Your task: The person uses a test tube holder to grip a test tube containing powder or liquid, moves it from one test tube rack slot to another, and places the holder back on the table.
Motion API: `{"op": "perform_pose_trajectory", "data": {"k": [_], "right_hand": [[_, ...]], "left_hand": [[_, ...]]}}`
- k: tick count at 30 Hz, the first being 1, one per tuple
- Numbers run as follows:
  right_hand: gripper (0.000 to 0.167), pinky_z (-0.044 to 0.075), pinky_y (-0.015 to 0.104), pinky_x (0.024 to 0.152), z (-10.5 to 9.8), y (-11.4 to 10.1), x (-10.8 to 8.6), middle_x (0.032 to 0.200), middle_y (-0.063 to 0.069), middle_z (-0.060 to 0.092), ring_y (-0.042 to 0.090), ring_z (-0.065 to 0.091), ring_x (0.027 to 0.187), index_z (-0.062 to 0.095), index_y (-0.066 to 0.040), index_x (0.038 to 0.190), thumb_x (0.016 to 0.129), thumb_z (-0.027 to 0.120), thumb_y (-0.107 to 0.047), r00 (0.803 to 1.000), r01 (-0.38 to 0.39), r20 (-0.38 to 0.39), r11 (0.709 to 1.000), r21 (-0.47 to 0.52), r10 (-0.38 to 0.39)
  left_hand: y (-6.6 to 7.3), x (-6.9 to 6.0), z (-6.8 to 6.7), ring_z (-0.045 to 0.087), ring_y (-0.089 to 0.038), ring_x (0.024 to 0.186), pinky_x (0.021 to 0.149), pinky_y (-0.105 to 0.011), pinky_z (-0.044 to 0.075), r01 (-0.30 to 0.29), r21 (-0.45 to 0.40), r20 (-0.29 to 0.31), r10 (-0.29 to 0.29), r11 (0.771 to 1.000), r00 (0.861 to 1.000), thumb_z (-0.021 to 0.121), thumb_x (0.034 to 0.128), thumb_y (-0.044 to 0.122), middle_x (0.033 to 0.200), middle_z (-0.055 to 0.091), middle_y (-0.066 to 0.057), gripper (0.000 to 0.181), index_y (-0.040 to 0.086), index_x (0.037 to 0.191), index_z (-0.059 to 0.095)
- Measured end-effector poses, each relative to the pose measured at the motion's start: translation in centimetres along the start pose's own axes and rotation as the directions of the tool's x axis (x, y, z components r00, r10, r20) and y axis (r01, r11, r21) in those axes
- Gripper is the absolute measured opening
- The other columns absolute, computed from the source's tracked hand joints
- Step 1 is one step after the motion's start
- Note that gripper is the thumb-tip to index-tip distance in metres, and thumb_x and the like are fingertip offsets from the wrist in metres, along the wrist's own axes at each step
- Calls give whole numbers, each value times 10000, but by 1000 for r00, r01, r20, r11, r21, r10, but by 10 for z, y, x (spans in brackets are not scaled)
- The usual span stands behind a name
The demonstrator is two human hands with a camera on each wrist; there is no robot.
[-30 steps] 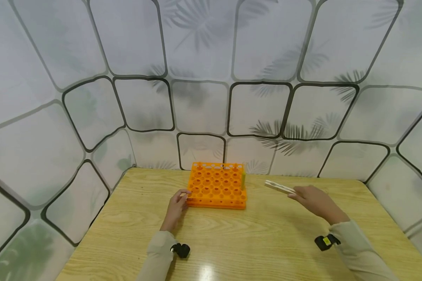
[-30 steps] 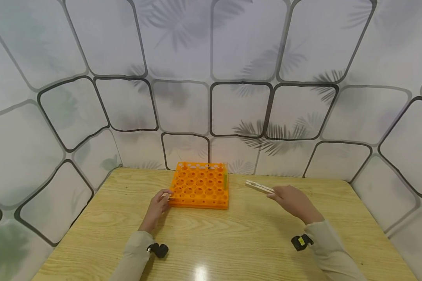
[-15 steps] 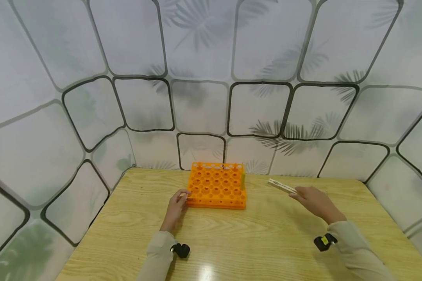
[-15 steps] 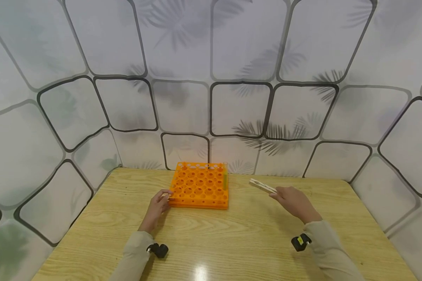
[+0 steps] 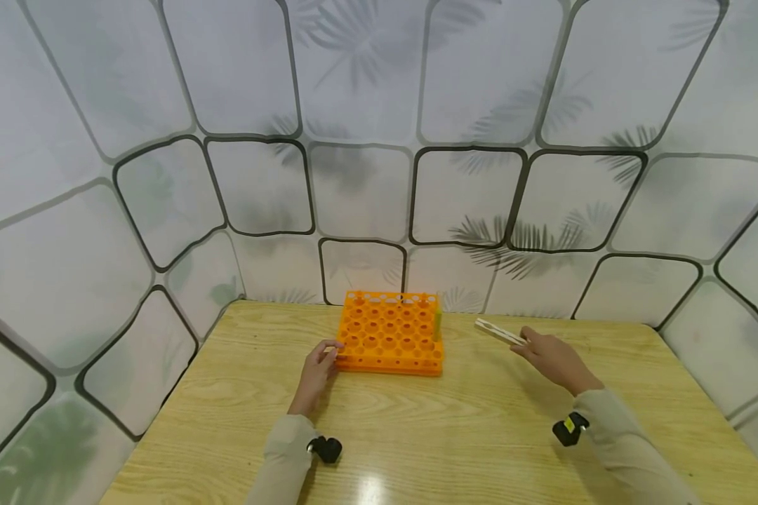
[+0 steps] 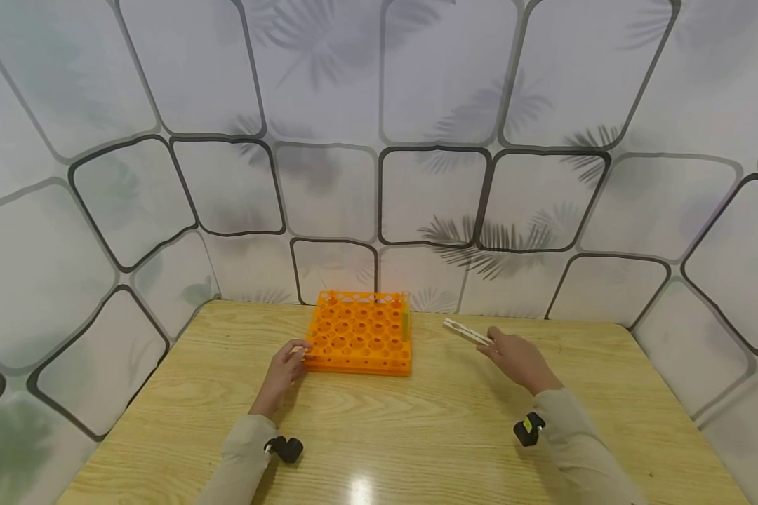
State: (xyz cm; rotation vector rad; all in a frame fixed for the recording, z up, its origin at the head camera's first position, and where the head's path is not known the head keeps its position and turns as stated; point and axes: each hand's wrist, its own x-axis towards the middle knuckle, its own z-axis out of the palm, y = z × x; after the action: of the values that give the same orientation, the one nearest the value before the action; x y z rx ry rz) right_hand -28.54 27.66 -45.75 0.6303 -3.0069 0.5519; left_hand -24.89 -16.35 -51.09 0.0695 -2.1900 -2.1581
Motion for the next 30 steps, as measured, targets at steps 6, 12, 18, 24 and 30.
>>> {"op": "perform_pose_trajectory", "data": {"k": [6,12,18,24,30], "right_hand": [[313,325,290,485,6,4,6,625,31,548,119,419,488,464,-37,1091,982,473,-330,999,-25,44,999,29,24],[226,327,285,477,16,11,9,635,21,576,110,442,481,438,-66,1092,981,487,-256,999,-23,33,1000,1,23],[211,314,289,461,22,12,10,618,6,536,121,426,480,447,-57,1068,969,510,-232,1000,-20,-2,1000,-5,20],[204,329,293,468,26,11,11,633,16,542,123,442,496,459,-46,1031,959,526,-225,999,-31,-19,999,-18,31],[180,364,308,522,32,14,14,739,42,585,130,482,574,488,-53,1017,951,533,-214,998,-57,-6,998,1,57]], "left_hand": [[1,-1,-1,323,-126,626,627,-266,378,6,-8,22,-6,1000,1000,440,1000,197,650,341,12,325,-72,1167,516],[16,-6,-2,312,-151,610,659,-298,395,46,-22,47,-45,999,998,421,1005,136,663,384,-12,288,-88,1164,512],[27,-12,-1,338,-166,641,687,-309,402,54,4,42,-54,999,998,411,1008,129,755,428,-34,284,-93,1155,509],[12,-4,-3,369,-153,651,674,-300,409,63,-7,38,-63,998,997,426,1006,160,760,457,-25,293,-66,1164,526],[14,-5,-3,321,-146,601,647,-290,385,58,-18,47,-57,998,997,416,1007,141,669,384,-18,299,-95,1167,507]]}}
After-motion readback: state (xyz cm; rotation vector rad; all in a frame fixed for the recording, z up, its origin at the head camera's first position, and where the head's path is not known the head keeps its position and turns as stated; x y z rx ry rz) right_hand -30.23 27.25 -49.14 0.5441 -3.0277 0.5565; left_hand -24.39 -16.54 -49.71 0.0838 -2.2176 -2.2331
